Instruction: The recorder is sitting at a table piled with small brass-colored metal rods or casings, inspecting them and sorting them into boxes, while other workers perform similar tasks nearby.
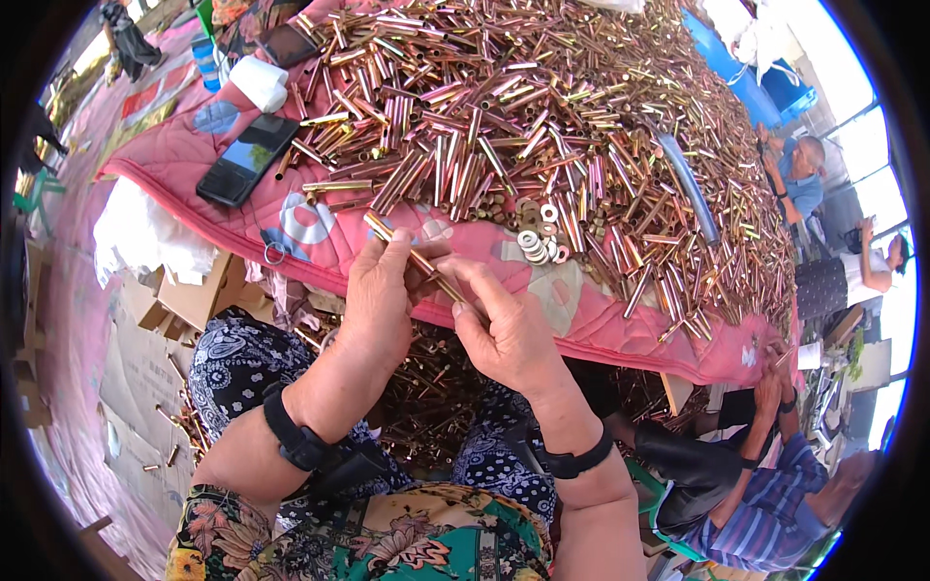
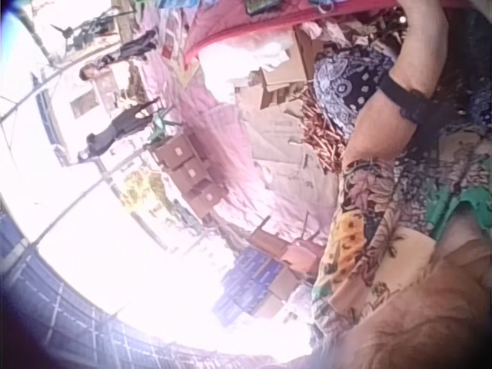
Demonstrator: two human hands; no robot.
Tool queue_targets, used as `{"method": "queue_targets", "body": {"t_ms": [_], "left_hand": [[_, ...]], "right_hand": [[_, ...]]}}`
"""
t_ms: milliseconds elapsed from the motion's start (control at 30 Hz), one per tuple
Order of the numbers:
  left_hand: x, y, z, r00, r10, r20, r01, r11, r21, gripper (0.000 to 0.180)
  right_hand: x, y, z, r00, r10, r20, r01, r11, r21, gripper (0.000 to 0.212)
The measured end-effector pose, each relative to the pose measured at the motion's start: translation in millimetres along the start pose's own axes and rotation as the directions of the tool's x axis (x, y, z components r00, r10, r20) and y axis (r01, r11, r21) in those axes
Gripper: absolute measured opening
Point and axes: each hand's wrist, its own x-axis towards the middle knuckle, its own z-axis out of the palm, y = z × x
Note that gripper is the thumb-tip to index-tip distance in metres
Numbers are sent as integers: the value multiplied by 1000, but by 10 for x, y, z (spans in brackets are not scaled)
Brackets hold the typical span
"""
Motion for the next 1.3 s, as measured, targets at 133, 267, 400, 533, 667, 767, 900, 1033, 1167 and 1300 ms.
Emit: {"method": "queue_targets", "body": {"t_ms": [133, 267, 400, 533, 667, 767, 900, 1033, 1167, 1300], "left_hand": [[-104, -163, -19, 996, -53, 65, 50, 997, 50, 21], [-155, -289, -49, 979, -162, 126, 142, 978, 150, 22], [-170, 42, -12, 979, -204, -15, 205, 979, 11, 24], [-98, 89, -139, 981, -173, -83, 181, 978, 102, 26], [-142, 166, -142, 962, -252, -108, 258, 965, 39, 25], [-142, 69, -154, 965, -254, -67, 254, 967, -13, 29], [-132, -20, -195, 969, -247, 27, 247, 969, -5, 31], [-84, -53, -214, 968, -248, 37, 247, 969, 30, 32], [-44, -109, -183, 986, -162, 35, 158, 983, 97, 37], [-40, -150, -189, 987, -150, 52, 136, 967, 214, 33]], "right_hand": [[97, 65, 145, 854, -304, -422, 254, 952, -171, 20], [321, 61, 439, 630, -421, -652, 430, 889, -159, 13], [730, 99, 188, 652, -322, -686, 293, 942, -163, 8], [1065, 269, 67, 784, -558, -273, 294, 720, -628, 11], [1163, 318, 133, 925, -363, 107, 284, 478, -831, 15], [1178, 367, 97, 922, -320, 220, 330, 347, -878, 15], [1274, 236, 55, 926, -213, 311, 363, 286, -887, 9], [1291, 228, 24, 902, -282, 326, 408, 318, -856, 10], [1167, 320, -97, 947, -317, -43, 260, 841, -474, 8], [765, 372, -92, 989, -14, -148, 75, 906, 417, 7]]}}
